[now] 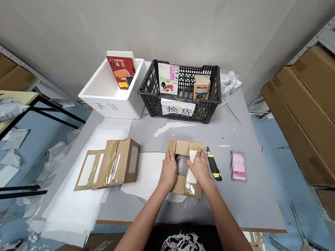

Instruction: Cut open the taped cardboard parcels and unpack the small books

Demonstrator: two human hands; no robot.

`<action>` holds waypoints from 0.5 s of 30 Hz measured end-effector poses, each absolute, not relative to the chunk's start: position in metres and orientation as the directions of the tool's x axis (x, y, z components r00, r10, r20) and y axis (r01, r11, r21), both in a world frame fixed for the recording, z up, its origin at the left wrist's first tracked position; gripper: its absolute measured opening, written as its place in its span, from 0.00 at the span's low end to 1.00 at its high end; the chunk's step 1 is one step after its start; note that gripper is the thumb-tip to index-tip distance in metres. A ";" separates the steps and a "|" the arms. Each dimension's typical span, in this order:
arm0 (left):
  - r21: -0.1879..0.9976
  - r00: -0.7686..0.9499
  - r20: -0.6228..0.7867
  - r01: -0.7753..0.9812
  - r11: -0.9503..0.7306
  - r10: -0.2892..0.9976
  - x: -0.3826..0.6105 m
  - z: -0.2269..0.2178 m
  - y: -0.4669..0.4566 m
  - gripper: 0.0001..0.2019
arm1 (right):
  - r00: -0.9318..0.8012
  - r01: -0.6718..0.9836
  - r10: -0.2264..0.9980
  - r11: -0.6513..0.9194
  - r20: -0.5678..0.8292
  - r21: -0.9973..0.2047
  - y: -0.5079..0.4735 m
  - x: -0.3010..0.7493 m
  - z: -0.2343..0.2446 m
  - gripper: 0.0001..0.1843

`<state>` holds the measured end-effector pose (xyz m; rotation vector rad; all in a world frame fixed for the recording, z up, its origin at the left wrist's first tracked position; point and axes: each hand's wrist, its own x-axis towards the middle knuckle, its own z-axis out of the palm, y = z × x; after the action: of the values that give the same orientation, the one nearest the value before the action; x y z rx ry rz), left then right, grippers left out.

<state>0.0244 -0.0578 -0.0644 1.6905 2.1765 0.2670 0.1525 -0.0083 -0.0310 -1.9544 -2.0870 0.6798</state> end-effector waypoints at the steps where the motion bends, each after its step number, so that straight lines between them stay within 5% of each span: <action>1: 0.400 -0.210 -0.175 0.877 0.265 0.962 0.025 -0.065 -0.058 0.34 | -0.127 0.880 0.975 0.025 -0.184 -0.474 -0.007 0.157 -0.029 0.37; 5: 0.470 -0.237 -0.200 0.828 0.305 0.951 0.026 -0.063 -0.059 0.38 | -0.208 0.835 0.934 0.015 -0.290 -0.551 -0.007 0.171 -0.019 0.36; 15: 0.510 -0.271 -0.216 0.788 0.345 0.938 0.026 -0.061 -0.058 0.40 | -0.342 0.597 0.922 0.062 -0.184 -0.800 -0.005 0.204 -0.027 0.37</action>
<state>0.0262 -0.0580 -0.0614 1.5052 2.1348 0.4169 0.2037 -0.0052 -0.0269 -1.5166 -1.9722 1.1808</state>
